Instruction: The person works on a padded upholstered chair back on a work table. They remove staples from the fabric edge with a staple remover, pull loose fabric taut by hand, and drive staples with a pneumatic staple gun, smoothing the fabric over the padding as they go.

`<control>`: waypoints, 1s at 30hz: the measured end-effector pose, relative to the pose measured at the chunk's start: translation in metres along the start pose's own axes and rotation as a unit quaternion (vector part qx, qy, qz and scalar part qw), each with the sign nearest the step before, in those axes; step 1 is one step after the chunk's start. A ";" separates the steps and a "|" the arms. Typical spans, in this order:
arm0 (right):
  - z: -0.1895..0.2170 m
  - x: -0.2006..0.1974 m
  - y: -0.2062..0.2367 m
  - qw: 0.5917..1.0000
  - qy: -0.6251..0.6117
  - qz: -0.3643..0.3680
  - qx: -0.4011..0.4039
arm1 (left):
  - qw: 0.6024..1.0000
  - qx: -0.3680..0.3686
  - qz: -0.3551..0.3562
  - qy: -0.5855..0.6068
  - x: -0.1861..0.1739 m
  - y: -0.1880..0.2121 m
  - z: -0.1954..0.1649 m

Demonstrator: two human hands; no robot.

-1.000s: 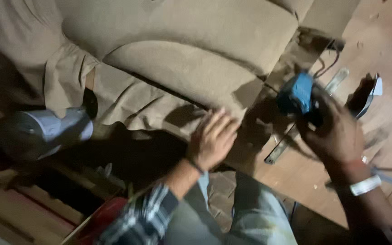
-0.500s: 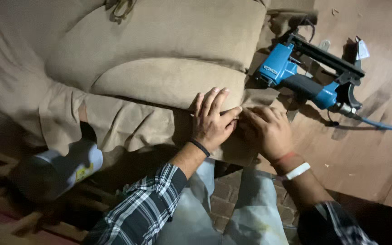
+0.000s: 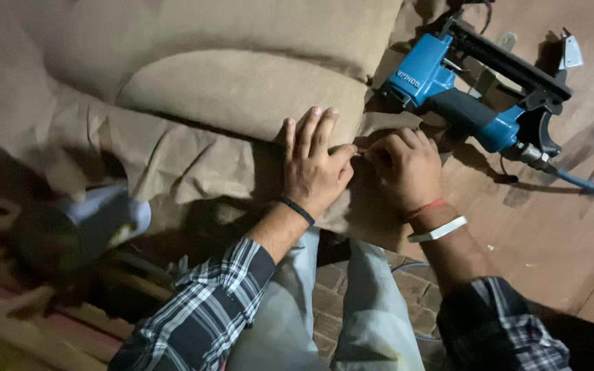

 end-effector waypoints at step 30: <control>0.034 -0.005 0.002 0.949 0.108 0.047 -0.292 | 0.932 -0.303 -0.195 0.050 -0.007 0.036 0.022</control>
Point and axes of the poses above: each hand's wrist, its own y-axis away from the middle knuckle, its own x-axis out of the palm, z = x × y, the point moved 9 cm from there along -y, towards the middle knuckle, and after that the axes turned 14 degrees about -x, right-handed, at the moved point
